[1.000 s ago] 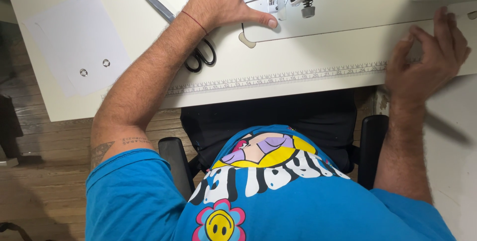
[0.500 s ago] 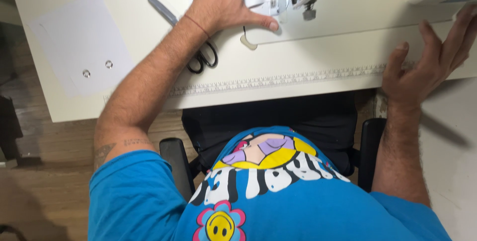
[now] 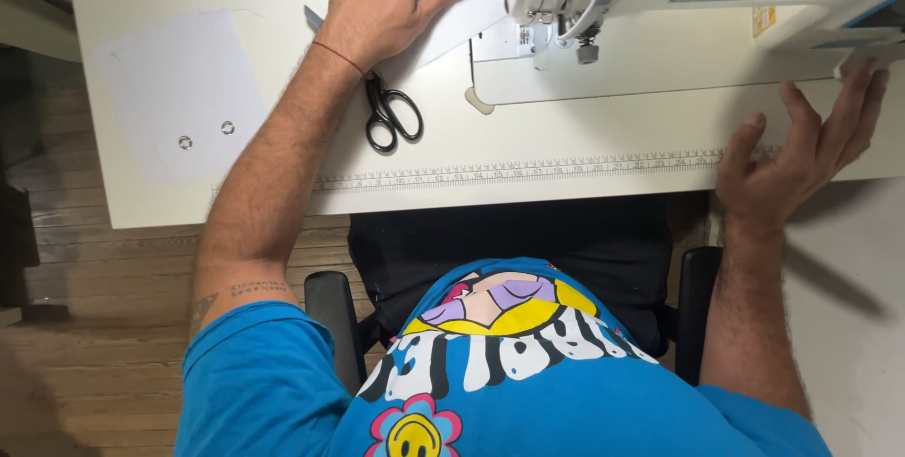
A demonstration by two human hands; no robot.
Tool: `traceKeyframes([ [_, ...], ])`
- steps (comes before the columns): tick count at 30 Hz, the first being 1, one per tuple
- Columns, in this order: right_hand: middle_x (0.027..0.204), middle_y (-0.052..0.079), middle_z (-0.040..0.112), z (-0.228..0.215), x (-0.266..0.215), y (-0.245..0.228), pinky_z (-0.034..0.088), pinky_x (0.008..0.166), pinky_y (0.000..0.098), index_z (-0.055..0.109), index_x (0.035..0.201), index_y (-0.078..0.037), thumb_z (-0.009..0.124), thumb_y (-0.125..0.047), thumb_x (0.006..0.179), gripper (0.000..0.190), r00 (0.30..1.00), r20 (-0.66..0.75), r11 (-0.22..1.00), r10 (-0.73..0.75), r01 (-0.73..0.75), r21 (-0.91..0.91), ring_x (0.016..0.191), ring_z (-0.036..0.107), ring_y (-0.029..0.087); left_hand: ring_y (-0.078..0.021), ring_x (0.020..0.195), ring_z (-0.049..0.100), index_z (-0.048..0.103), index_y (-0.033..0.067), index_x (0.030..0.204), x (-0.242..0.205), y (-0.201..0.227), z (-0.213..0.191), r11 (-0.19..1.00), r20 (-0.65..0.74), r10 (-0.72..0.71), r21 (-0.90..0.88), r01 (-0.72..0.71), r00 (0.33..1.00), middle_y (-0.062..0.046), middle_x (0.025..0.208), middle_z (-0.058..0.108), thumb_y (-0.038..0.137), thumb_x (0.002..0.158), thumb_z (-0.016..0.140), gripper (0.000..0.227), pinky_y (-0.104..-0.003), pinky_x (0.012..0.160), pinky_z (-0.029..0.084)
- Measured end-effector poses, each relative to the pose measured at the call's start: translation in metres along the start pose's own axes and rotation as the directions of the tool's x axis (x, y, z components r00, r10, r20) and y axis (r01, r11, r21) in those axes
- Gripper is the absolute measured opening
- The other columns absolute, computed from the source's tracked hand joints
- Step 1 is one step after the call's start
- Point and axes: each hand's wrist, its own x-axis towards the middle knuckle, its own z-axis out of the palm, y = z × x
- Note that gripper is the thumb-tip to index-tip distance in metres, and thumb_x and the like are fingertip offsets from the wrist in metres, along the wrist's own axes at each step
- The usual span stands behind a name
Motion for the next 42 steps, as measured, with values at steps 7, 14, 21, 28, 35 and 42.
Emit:
traceKeyframes([
  [7,0.123,0.026,0.063,-0.004,0.014,-0.069,0.044,0.103,0.0575,0.072,0.103,0.008,0.068,-0.006,0.105,0.014,0.994,0.035,0.991,-0.107,0.104,0.087,0.117,0.056,0.044,-0.0314,0.108,0.063,0.056,0.0238,0.148,-0.008,0.008,-0.007,0.973,0.027,-0.183,0.151,0.177,0.983,-0.012,0.116,0.071,0.071,0.108,0.045,0.063,-0.052,0.092,0.039],
  [14,0.114,0.017,0.07,0.053,0.047,-0.253,0.05,0.088,0.0411,0.07,0.109,-0.003,0.075,-0.027,0.099,0.027,0.86,0.328,0.827,-0.392,0.173,0.535,0.1,0.065,0.032,-0.0397,0.11,0.058,0.068,0.0211,0.138,-0.019,0.001,0.0,0.955,-0.144,-0.143,0.241,0.175,0.979,-0.016,0.115,0.07,0.075,0.101,0.056,0.066,-0.061,0.114,0.015],
  [21,0.103,0.014,0.06,0.103,0.047,-0.3,0.045,0.077,0.043,0.06,0.093,-0.009,0.082,-0.047,0.086,0.044,0.874,0.428,0.97,-0.23,0.17,0.175,0.09,0.052,0.031,-0.0365,0.127,0.059,0.055,0.0328,0.147,-0.022,-0.007,-0.018,0.91,0.145,-0.34,0.302,0.285,0.929,-0.014,0.138,0.064,0.087,0.095,0.039,0.077,-0.068,0.116,0.012],
  [28,0.106,0.01,0.065,0.093,0.05,-0.278,0.05,0.089,0.0395,0.065,0.111,-0.005,0.077,-0.016,0.08,0.035,0.757,0.6,0.959,-0.26,0.129,0.252,0.097,0.055,0.027,-0.0371,0.115,0.063,0.077,0.0293,0.12,-0.03,-0.011,-0.019,0.862,0.042,-0.359,0.399,0.314,0.932,-0.015,0.113,0.075,0.096,0.092,0.046,0.079,-0.065,0.116,0.01],
  [35,0.098,0.012,0.057,0.034,0.032,-0.22,0.05,0.075,0.0434,0.072,0.084,0.0,0.081,-0.028,0.08,0.03,0.668,0.695,0.963,-0.264,0.138,0.233,0.091,0.054,0.03,-0.0299,0.123,0.061,0.083,0.0198,0.095,-0.059,0.01,-0.042,0.798,0.133,-0.465,0.491,0.35,0.875,-0.01,0.12,0.075,0.101,0.093,0.041,0.092,-0.062,0.119,0.012],
  [42,0.077,0.001,0.067,-0.007,0.054,-0.172,0.041,0.067,0.0351,0.069,0.072,-0.013,0.082,-0.037,0.08,0.028,0.283,0.956,0.93,0.075,-0.365,0.035,0.071,0.059,0.017,-0.0328,0.143,0.049,0.071,0.0176,0.063,-0.097,0.029,-0.023,0.827,0.144,-0.483,0.4,0.396,0.864,-0.011,0.131,0.072,0.09,0.096,0.044,0.084,-0.058,0.116,0.027],
])
